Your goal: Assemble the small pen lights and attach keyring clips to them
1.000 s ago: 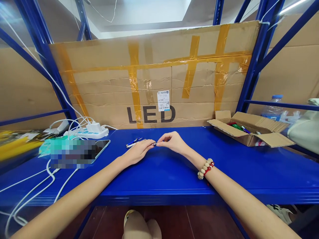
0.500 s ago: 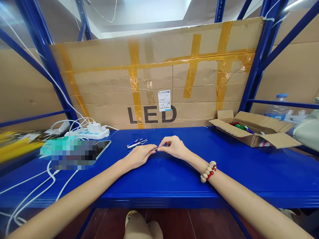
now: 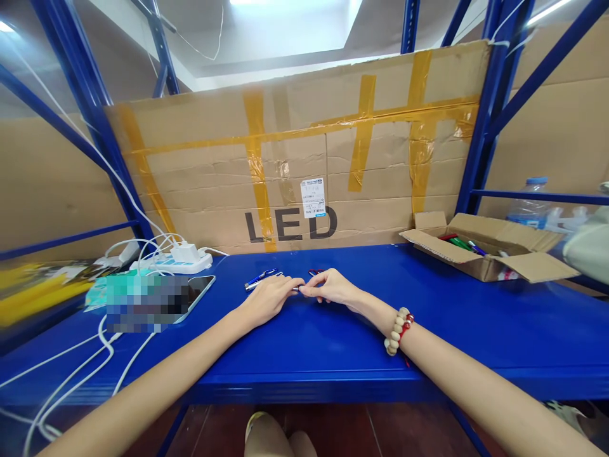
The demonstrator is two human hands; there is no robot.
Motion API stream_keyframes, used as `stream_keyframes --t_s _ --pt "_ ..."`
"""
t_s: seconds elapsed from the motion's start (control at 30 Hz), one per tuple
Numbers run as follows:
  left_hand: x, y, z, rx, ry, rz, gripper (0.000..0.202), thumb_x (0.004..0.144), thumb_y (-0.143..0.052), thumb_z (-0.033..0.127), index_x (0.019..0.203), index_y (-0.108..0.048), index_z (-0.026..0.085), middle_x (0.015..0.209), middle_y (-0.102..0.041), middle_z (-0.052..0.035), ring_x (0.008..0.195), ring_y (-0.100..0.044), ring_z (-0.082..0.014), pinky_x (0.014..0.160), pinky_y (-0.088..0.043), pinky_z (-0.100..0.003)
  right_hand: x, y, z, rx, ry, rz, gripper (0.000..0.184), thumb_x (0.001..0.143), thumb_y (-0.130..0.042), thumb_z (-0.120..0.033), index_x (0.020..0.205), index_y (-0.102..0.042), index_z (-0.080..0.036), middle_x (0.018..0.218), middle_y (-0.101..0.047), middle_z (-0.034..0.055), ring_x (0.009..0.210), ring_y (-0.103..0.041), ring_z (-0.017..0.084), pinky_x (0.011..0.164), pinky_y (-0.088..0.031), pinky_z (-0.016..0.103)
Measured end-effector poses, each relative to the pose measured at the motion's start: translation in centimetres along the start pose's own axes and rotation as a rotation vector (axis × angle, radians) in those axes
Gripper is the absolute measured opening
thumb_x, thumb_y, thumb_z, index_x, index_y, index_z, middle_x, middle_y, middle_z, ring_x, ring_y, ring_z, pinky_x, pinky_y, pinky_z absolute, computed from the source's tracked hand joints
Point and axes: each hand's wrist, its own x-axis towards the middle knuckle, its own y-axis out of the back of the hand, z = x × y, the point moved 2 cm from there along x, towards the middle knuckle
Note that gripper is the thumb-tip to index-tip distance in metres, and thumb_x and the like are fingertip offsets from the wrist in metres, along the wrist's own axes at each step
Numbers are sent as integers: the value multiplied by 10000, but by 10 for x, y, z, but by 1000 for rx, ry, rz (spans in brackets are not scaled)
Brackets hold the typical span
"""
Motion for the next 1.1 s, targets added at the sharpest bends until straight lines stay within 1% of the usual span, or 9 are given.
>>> stream_keyframes --t_s 0.17,0.33,0.43,0.57,0.67,0.8,0.9,1.0,1.1 --pt "2 1 -2 -36 64 41 313 931 -277 225 1132 -513 178 872 -605 -67 809 -560 -181 738 -434 -308 2 1 -3 34 -5 29 398 575 -708 -522 673 -684 -137 511 -524 -3 474 -426 68 420 -310 195" --pt "1 0 -2 -52 119 91 318 925 -273 212 1125 -517 180 877 -597 -72 833 -568 -183 760 -445 -311 1 -1 -8 20 90 104 387 602 -685 -520 676 -682 -140 538 -552 -1 452 -412 61 419 -312 205" --pt "2 0 -2 -60 127 103 317 923 -280 217 1134 -515 182 890 -598 -77 857 -571 -187 781 -448 -319 2 -1 -8 10 121 119 392 607 -679 -518 691 -684 -135 533 -561 1 441 -410 61 425 -324 211" --pt "4 1 -3 -103 148 97 317 924 -284 227 1137 -517 187 903 -611 -72 866 -579 -188 787 -453 -316 4 1 -8 -7 149 198 392 586 -697 -504 700 -679 -130 631 -623 29 440 -434 63 428 -354 217" --pt "6 2 -4 -194 185 126 310 926 -292 249 1130 -521 205 924 -619 -57 907 -583 -185 812 -454 -309 5 3 -11 -54 223 270 377 595 -701 -490 717 -676 -134 655 -637 37 429 -454 69 429 -372 223" --pt "7 2 -6 -292 229 146 292 921 -315 265 1109 -534 225 967 -625 -42 958 -578 -178 861 -445 -307 3 6 -15 -116 304 336 368 607 -697 -496 722 -676 -147 618 -630 31 405 -465 81 416 -372 231" --pt "6 0 -8 -336 251 146 292 919 -321 267 1119 -530 229 1004 -625 -38 973 -573 -177 869 -445 -306 0 6 -18 -164 390 372 367 619 -688 -512 723 -681 -160 678 -641 39 405 -470 76 435 -383 240" --pt "6 -1 -8 -373 231 141 294 919 -324 268 1127 -530 235 1032 -621 -35 990 -565 -177 879 -438 -307 -2 7 -21 -211 482 375 362 651 -660 -532 704 -683 -175 774 -647 49 434 -482 70 474 -401 246" --pt "6 -2 -5 -432 190 116 301 923 -315 265 1129 -531 236 1033 -621 -31 996 -562 -172 889 -427 -302 -3 8 -22 -311 519 348 351 675 -644 -533 685 -689 -186 785 -643 40 454 -473 66 502 -391 247"
